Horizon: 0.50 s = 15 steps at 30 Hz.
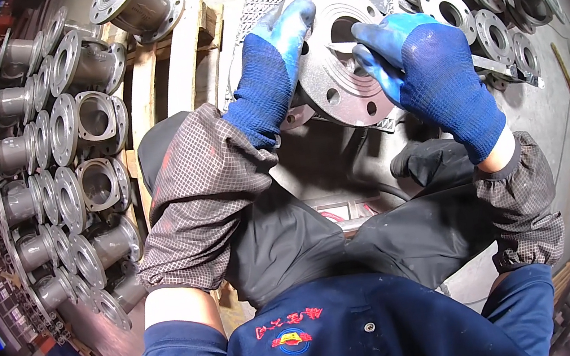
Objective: The person handles metal pipe components one at a time, using a small scraping tool to clean internal and external surfaces of each part while sitting on the floor.
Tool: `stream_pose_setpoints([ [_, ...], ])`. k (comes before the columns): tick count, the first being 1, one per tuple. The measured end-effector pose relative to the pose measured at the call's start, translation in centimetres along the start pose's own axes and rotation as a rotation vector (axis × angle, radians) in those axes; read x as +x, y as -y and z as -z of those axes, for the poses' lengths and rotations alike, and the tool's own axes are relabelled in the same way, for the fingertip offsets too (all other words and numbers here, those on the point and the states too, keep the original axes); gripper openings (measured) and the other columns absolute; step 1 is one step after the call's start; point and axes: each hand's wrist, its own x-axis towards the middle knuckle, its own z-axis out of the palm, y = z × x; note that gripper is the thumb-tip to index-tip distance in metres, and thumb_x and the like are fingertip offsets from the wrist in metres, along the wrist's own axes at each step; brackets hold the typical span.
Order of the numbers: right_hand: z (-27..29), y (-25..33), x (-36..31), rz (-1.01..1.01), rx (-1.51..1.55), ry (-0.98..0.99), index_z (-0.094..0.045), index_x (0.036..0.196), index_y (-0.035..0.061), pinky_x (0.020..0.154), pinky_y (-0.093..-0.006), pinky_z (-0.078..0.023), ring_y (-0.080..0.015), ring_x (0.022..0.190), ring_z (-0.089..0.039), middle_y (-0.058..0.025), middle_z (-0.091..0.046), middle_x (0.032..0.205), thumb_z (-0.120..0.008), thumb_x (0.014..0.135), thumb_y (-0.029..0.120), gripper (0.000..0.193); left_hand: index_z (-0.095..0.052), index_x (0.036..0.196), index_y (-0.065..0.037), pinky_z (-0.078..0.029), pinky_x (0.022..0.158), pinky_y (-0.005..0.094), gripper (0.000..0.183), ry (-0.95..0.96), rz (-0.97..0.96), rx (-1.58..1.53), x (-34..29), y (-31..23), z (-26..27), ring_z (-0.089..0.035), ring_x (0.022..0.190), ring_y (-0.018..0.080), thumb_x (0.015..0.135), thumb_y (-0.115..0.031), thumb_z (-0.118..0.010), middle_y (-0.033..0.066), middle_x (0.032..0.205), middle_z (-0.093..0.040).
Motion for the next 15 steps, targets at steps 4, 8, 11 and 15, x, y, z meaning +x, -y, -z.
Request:
stream_pose_setpoints([
  [4, 1.2, -1.5, 0.3, 0.132, 0.121, 0.106, -0.069, 0.097, 0.0109, 0.056, -0.0334, -0.049, -0.0291, 0.062, -0.06, -0.0109, -0.064, 0.075, -0.069, 0.079, 0.017, 0.019, -0.059, 0.118, 0.002, -0.047, 0.085, 0.0297, 0.048, 0.019, -0.077, -0.013, 0.2, 0.7, 0.0, -0.062, 0.094, 0.0158, 0.093, -0.039, -0.052, 0.0108, 0.105, -0.065],
  [8, 3.6, -3.5, -0.1, -0.249, 0.514, 0.103, -0.067, 0.099, 0.0072, 0.061, -0.0288, -0.051, -0.0172, 0.065, -0.066, -0.0094, -0.067, 0.074, -0.059, 0.087, 0.021, 0.02, -0.059, 0.118, 0.003, -0.047, 0.087, 0.0302, 0.045, 0.024, -0.14, 0.1, 0.4, 1.3, 0.4, -0.062, 0.096, 0.0169, 0.095, -0.035, -0.05, 0.0121, 0.107, -0.065],
  [11, 3.5, -4.8, -1.2, -0.488, 0.623, -0.1, -0.065, 0.108, 0.0034, 0.056, -0.0201, -0.047, -0.0093, 0.068, -0.066, -0.007, -0.07, 0.078, -0.053, 0.093, 0.021, 0.026, -0.058, 0.119, 0.002, -0.047, 0.087, 0.0301, 0.046, -0.017, -0.262, 0.233, 0.0, 1.6, 1.0, -0.061, 0.099, 0.0172, 0.096, -0.036, -0.049, 0.0118, 0.11, -0.064],
  [15, 0.3, -5.1, -4.7, -0.901, 1.09, -0.133, -0.059, 0.117, 0.0002, 0.057, -0.0197, -0.043, -0.0054, 0.061, -0.053, -0.0062, -0.067, 0.086, -0.058, 0.092, 0.031, 0.039, -0.057, 0.122, 0.001, -0.046, 0.087, 0.0309, 0.049, 0.001, -0.193, 0.168, 0.8, 2.2, 1.7, -0.059, 0.101, 0.0175, 0.095, -0.039, -0.047, 0.0101, 0.111, -0.064],
])
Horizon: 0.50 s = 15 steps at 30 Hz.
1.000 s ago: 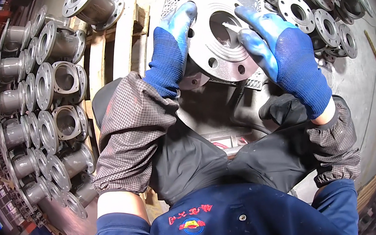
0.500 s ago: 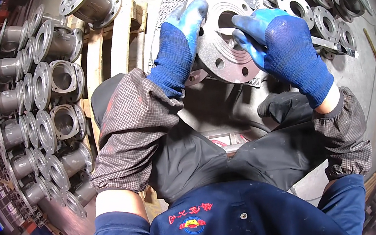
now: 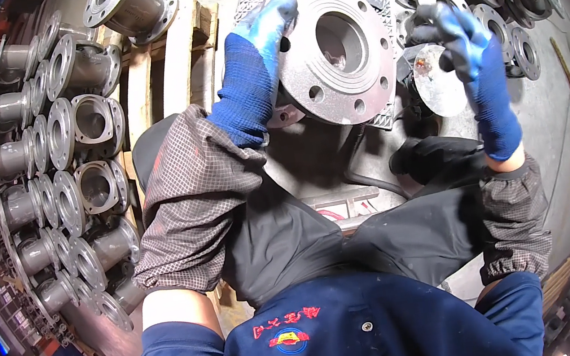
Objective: The person handles metal pipe components one at a time, using a small scraping tool to clean internal and external surfaces of each part while sitting on the floor.
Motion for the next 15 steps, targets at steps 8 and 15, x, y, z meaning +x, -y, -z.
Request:
stream_pose_setpoints([
  [8, -6.4, -3.7, 0.3, -0.27, 0.091, 0.099, -0.061, 0.099, -0.0043, 0.049, -0.0228, -0.039, -0.008, 0.049, -0.05, -0.0048, -0.059, 0.072, -0.051, 0.094, 0.031, 0.037, -0.057, 0.119, 0.001, -0.042, 0.09, 0.031, 0.043, -0.163, 0.138, -0.046, 1.3, -2.3, 1.5, -0.055, 0.102, 0.0168, 0.093, -0.032, -0.048, 0.0101, 0.111, -0.062],
  [15, -10.5, -0.3, 2.1, -0.099, 0.236, 0.075, -0.059, 0.089, -0.0038, 0.047, -0.0189, -0.033, -0.0039, 0.051, -0.04, 0.0038, -0.042, 0.062, -0.052, 0.093, 0.019, 0.024, -0.052, 0.123, -0.002, -0.051, 0.088, 0.0375, 0.035, -0.216, 0.295, -0.655, 1.5, 1.3, 6.1, -0.059, 0.101, 0.0219, 0.096, -0.023, -0.045, 0.0111, 0.11, -0.06],
])
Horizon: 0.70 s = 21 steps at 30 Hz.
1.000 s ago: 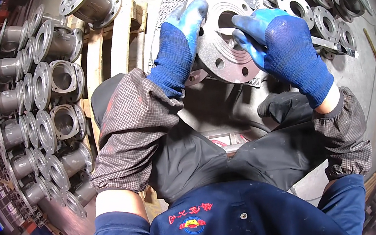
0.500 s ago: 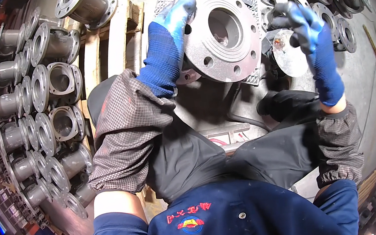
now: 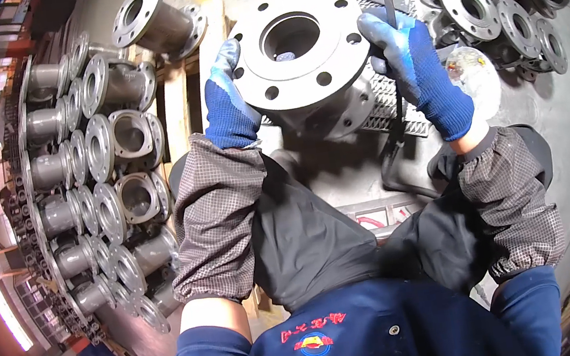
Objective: The person handles metal pipe components one at a time, using a small scraping tool to clean internal and external surfaces of each part while sitting on the floor.
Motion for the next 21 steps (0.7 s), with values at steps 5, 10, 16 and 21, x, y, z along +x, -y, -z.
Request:
stream_pose_setpoints([
  [5, -2.7, 1.0, -1.7, 0.17, -0.16, 0.021, -0.06, 0.096, -0.0005, 0.047, -0.0234, -0.042, -0.006, 0.052, -0.048, -0.0012, -0.053, 0.063, -0.056, 0.089, 0.021, 0.023, -0.046, 0.128, 0.001, -0.049, 0.096, 0.0379, 0.038, 0.102, 0.057, -0.211, -0.4, 1.3, 5.0, -0.058, 0.11, 0.026, 0.1, -0.024, -0.041, 0.0157, 0.123, -0.057],
  [10, -6.3, 1.7, -2.4, 0.136, -0.244, 0.107, -0.059, 0.103, -0.0011, 0.056, -0.0231, -0.042, -0.0044, 0.061, -0.046, -0.0004, -0.053, 0.067, -0.057, 0.086, 0.011, 0.022, -0.042, 0.133, 0.001, -0.046, 0.099, 0.038, 0.042, 0.292, -0.014, -0.155, -2.3, 0.7, 6.9, -0.056, 0.114, 0.026, 0.099, -0.023, -0.04, 0.0164, 0.128, -0.053],
  [16, -3.5, -0.1, 0.9, 0.368, -0.205, 0.014, -0.058, 0.097, -0.0038, 0.06, -0.0241, -0.041, -0.0071, 0.065, -0.049, 0.0026, -0.052, 0.071, -0.05, 0.093, 0.02, 0.026, -0.061, 0.11, 0.004, -0.047, 0.088, 0.03, 0.035, -0.046, -0.243, 0.418, 0.5, 1.5, 6.0, -0.059, 0.094, 0.0155, 0.097, -0.027, -0.05, 0.0074, 0.103, -0.065],
  [21, -0.8, -0.8, 0.9, 0.221, -0.279, 0.077, -0.059, 0.108, -0.0055, 0.074, -0.0271, -0.043, -0.014, 0.08, -0.055, -0.0088, -0.062, 0.094, -0.043, 0.096, 0.025, 0.036, -0.063, 0.108, 0.004, -0.051, 0.071, 0.0266, 0.042, 0.015, 0.031, 0.14, 0.4, 0.7, 3.0, -0.064, 0.076, 0.0153, 0.095, -0.034, -0.053, 0.0092, 0.095, -0.067],
])
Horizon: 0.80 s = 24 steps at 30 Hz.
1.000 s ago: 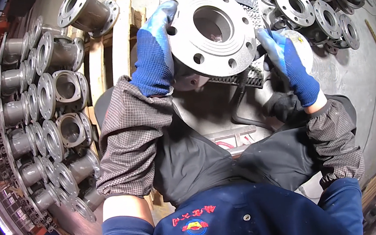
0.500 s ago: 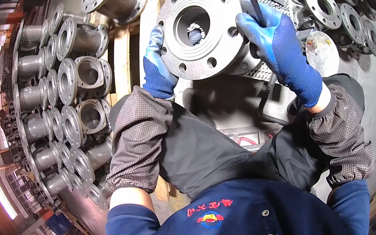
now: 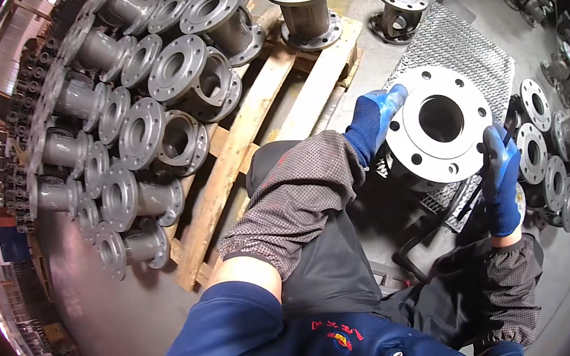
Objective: The person handles metal pipe components one at a time, using a small scraping tool to clean internal and external surfaces of each part while sitting on the floor.
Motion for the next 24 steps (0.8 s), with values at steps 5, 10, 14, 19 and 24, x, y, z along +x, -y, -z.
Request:
stream_pose_setpoints([
  [5, -2.8, 2.2, 1.3, 0.073, -0.109, 0.012, -0.046, 0.081, -0.0042, 0.058, -0.0282, -0.04, -0.0171, 0.064, -0.048, -0.0079, -0.05, 0.075, -0.042, 0.092, 0.012, 0.019, -0.064, 0.101, 0.003, -0.051, 0.064, 0.027, 0.039, -0.049, -0.104, -0.105, 0.2, -1.8, 1.5, -0.063, 0.07, 0.0131, 0.091, -0.034, -0.058, 0.0061, 0.084, -0.066],
  [10, -10.5, 4.7, 4.6, 0.038, 0.198, 0.035, -0.057, 0.08, 0.0025, 0.057, -0.0221, -0.039, -0.0078, 0.065, -0.05, 0.0027, -0.052, 0.071, -0.053, 0.089, 0.022, 0.022, -0.063, 0.105, 0.005, -0.052, 0.07, 0.0249, 0.034, -0.203, -0.346, -0.051, -0.1, -5.6, 7.8, -0.063, 0.077, 0.0101, 0.093, -0.026, -0.058, 0.0057, 0.093, -0.067],
  [14, -17.0, 2.5, 9.1, -0.032, 0.3, 0.263, -0.063, 0.092, 0.0008, 0.054, -0.0225, -0.04, -0.0078, 0.058, -0.048, 0.0019, -0.054, 0.069, -0.051, 0.089, 0.019, 0.021, -0.067, 0.094, 0.002, -0.041, 0.046, 0.0227, 0.036, -0.425, -0.53, 0.03, -0.7, -8.0, 13.0, -0.052, 0.053, 0.0075, 0.088, -0.033, -0.064, 0.0011, 0.07, -0.061],
  [19, -24.1, -1.2, 12.0, 0.102, 0.19, 0.236, -0.064, 0.1, 0.0, 0.049, -0.0256, -0.045, -0.0108, 0.052, -0.054, -0.0044, -0.063, 0.069, -0.056, 0.089, 0.02, 0.024, -0.066, 0.104, 0.002, -0.049, 0.069, 0.0278, 0.041, -0.562, -0.484, 0.195, 3.1, -8.2, 22.0, -0.059, 0.076, 0.0138, 0.092, -0.037, -0.059, 0.0055, 0.092, -0.066],
  [24, -22.9, 4.3, 9.3, 0.092, 0.136, 0.325, -0.065, 0.105, 0.0037, 0.05, -0.0258, -0.047, -0.0105, 0.053, -0.057, -0.0089, -0.067, 0.072, -0.056, 0.09, 0.024, 0.026, -0.067, 0.101, 0.001, -0.048, 0.067, 0.0286, 0.039, -0.876, -0.381, 0.668, 5.1, -8.2, 30.5, -0.058, 0.071, 0.0149, 0.092, -0.035, -0.059, 0.0062, 0.087, -0.066],
])
